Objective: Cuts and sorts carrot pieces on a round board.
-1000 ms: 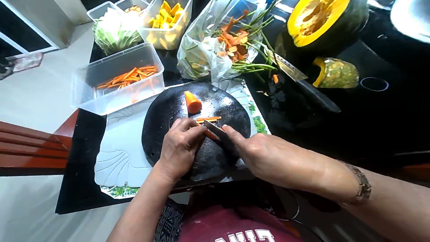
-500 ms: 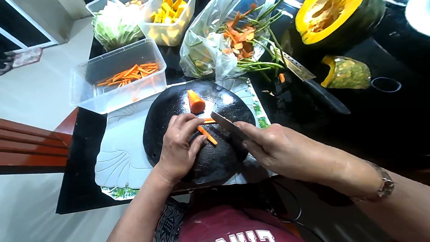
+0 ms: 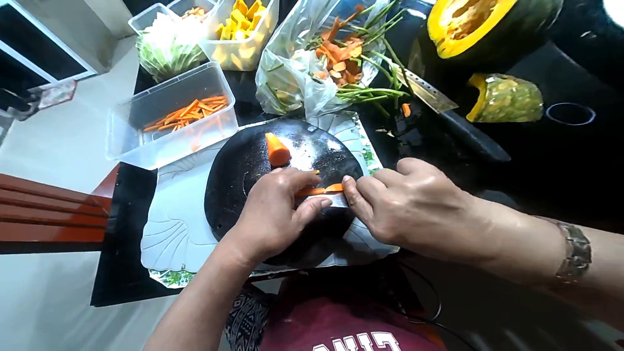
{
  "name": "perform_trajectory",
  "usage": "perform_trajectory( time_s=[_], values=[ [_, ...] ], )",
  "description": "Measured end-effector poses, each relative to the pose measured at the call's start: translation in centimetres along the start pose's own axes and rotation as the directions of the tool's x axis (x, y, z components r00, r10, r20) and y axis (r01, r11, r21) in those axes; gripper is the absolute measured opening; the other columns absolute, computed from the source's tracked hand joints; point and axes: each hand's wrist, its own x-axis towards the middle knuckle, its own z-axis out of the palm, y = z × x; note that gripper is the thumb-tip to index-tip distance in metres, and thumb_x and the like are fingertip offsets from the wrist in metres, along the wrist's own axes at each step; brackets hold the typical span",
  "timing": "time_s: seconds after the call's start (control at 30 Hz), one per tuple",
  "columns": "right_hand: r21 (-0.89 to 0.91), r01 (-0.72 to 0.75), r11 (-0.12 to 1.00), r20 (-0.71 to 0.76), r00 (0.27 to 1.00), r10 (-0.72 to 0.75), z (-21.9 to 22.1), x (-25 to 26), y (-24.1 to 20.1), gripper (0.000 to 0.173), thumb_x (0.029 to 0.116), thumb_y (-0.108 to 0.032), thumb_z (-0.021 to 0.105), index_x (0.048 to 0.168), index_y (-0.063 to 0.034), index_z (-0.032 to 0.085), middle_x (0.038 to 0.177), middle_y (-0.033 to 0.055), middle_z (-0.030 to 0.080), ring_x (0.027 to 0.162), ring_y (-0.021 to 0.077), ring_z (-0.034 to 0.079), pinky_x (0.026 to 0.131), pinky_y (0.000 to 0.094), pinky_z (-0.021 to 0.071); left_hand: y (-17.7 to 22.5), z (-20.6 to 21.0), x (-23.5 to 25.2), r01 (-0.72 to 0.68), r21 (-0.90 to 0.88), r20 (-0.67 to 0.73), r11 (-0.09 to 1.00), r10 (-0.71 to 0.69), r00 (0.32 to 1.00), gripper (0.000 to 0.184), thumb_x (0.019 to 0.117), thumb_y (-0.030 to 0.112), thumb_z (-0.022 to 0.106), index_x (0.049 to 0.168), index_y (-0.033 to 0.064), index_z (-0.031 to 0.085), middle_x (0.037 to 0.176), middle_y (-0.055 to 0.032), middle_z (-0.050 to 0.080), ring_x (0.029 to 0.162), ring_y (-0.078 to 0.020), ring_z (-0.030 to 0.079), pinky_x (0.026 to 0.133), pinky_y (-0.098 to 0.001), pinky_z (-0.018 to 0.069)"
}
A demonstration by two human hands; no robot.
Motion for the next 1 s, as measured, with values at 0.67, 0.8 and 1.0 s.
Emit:
perform_trajectory(
  time_s=[0.67,0.8,1.0],
  values=[
    [0.8,-0.303,0.518,-0.038,0.835,0.549,5.4,-3.9,7.0,0.011,0.0876,-0.007,0.058,0.083,-0.003,0.068,0.063,-0.0054,0.054,0.052,-0.0063,0.041,0.047,0.0125,0.034,-3.0,0.4,2.5,-0.136,0.181,0.149,0.974,0.11,0.983,0.038,0.0888,0.023,0.078,0.122,0.0061,0.072,0.119,-0.0126,0.064,0.116,-0.0322,0.058,0.097,-0.0497,0.0502],
    [0.883,-0.286,0.372,-0.024,0.764,0.645,6.4,-3.0,6.7,0.009,0.087,-0.003,0.06,0.084,-0.0033,0.068,0.067,-0.007,0.058,0.053,-0.0105,0.044,0.05,0.0076,0.0372,-3.4,0.4,1.4,-0.159,0.228,0.156,0.961,0.125,0.98,0.027,0.0904,0.019,0.076,0.113,0.0057,0.072,0.111,-0.0123,0.066,0.108,-0.0307,0.062,0.091,-0.0491,0.0524],
    [0.957,-0.268,0.111,0.118,0.71,0.695,7.5,-3.2,6.6,0.007,0.0883,-0.003,0.064,0.091,-0.0072,0.069,0.069,-0.0093,0.064,0.05,-0.0062,0.053,0.047,0.0116,0.0472,-4.0,3.0,-1.0,-0.22,0.469,-0.044,0.855,0.272,0.961,0.027,0.1025,0.023,0.057,0.091,0.0016,0.068,0.084,-0.0133,0.063,0.081,-0.0308,0.064,0.071,-0.0416,0.0531]
  ],
)
